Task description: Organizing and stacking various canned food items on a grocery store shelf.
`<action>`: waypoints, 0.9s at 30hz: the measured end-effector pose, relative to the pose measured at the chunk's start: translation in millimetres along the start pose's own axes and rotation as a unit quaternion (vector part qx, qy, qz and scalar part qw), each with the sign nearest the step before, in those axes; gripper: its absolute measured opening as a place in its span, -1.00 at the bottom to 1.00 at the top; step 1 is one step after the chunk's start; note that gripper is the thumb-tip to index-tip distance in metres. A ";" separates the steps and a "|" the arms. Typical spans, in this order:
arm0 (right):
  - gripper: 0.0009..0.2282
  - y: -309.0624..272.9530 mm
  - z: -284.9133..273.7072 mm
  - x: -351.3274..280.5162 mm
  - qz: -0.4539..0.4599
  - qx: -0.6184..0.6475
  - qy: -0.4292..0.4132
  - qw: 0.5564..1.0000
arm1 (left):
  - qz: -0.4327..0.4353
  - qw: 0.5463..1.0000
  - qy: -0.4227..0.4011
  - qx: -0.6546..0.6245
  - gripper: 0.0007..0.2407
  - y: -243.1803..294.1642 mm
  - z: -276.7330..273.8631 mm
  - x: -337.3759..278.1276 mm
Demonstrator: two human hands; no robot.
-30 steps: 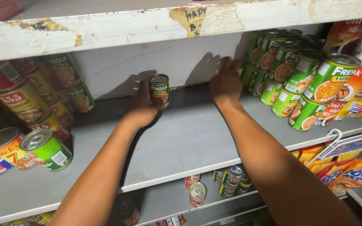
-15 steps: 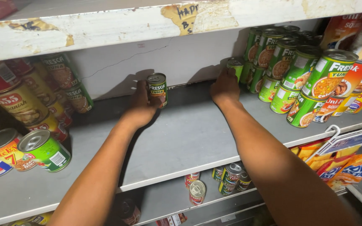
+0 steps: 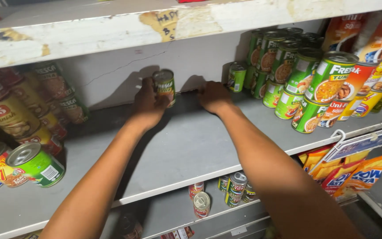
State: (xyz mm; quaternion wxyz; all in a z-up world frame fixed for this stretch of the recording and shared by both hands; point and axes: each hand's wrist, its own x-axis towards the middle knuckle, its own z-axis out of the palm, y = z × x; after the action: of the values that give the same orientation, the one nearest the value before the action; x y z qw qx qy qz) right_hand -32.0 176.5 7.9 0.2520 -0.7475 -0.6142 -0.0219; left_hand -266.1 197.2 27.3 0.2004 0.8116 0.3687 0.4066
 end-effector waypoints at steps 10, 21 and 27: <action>-0.66 -3.4 14.9 -0.2 -0.025 -0.005 -0.047 0.999 | 0.143 0.989 0.014 -0.017 -0.54 87.5 82.1 77.8; -0.61 52.6 3.4 -7.2 -0.026 0.008 -0.017 0.999 | 0.155 0.982 0.038 -0.103 -0.50 90.0 159.2 143.1; -0.61 66.9 -8.6 -4.7 -0.009 -0.006 -0.014 1.000 | 0.157 0.978 0.037 -0.135 -0.48 92.8 181.6 149.1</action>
State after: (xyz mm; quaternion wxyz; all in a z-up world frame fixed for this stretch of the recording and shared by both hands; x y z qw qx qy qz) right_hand 31.5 160.9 -9.7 0.2389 -0.7439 -0.6239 -0.0174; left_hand -19.7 245.9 54.7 0.2281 0.8091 0.1852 0.5090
